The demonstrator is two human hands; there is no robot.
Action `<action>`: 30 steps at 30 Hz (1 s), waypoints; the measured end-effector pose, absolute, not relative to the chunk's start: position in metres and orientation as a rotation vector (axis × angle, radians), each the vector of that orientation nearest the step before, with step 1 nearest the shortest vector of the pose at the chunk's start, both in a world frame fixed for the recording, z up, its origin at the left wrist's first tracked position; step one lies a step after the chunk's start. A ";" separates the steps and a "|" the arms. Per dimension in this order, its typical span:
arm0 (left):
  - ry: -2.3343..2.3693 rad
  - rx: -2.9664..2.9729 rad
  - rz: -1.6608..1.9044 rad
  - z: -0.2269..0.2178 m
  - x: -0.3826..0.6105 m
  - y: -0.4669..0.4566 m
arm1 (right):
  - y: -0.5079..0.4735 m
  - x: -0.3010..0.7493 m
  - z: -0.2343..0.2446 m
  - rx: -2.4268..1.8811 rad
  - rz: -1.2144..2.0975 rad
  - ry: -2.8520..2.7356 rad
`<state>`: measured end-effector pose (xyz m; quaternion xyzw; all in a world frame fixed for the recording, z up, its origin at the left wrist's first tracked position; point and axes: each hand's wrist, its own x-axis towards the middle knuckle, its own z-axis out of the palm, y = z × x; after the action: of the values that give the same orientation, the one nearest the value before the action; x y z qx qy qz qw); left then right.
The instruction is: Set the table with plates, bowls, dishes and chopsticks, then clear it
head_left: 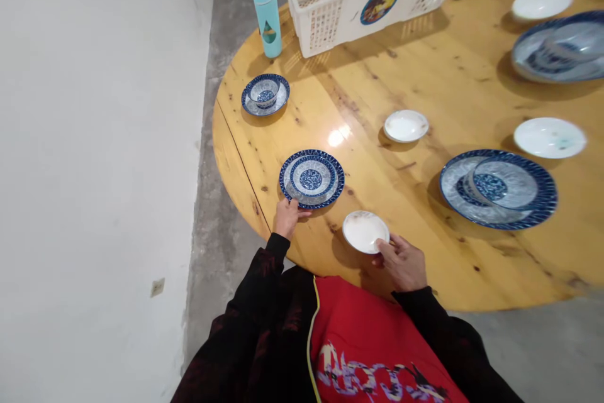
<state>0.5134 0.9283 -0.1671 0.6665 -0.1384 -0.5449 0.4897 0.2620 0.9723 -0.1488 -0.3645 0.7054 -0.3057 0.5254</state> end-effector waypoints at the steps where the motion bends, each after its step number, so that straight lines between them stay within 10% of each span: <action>1: -0.346 1.623 -1.326 -0.167 0.513 0.928 | 0.973 0.262 -0.149 -0.880 -0.732 1.693; 30: -0.329 1.646 -1.334 -0.161 0.506 0.927 | 0.892 0.259 -0.176 -0.975 -0.900 1.720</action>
<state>0.5063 0.9269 -0.1608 0.6741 -0.1346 -0.5465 0.4783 0.2585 0.8917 -0.1763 -0.3973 0.7004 -0.3666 0.4659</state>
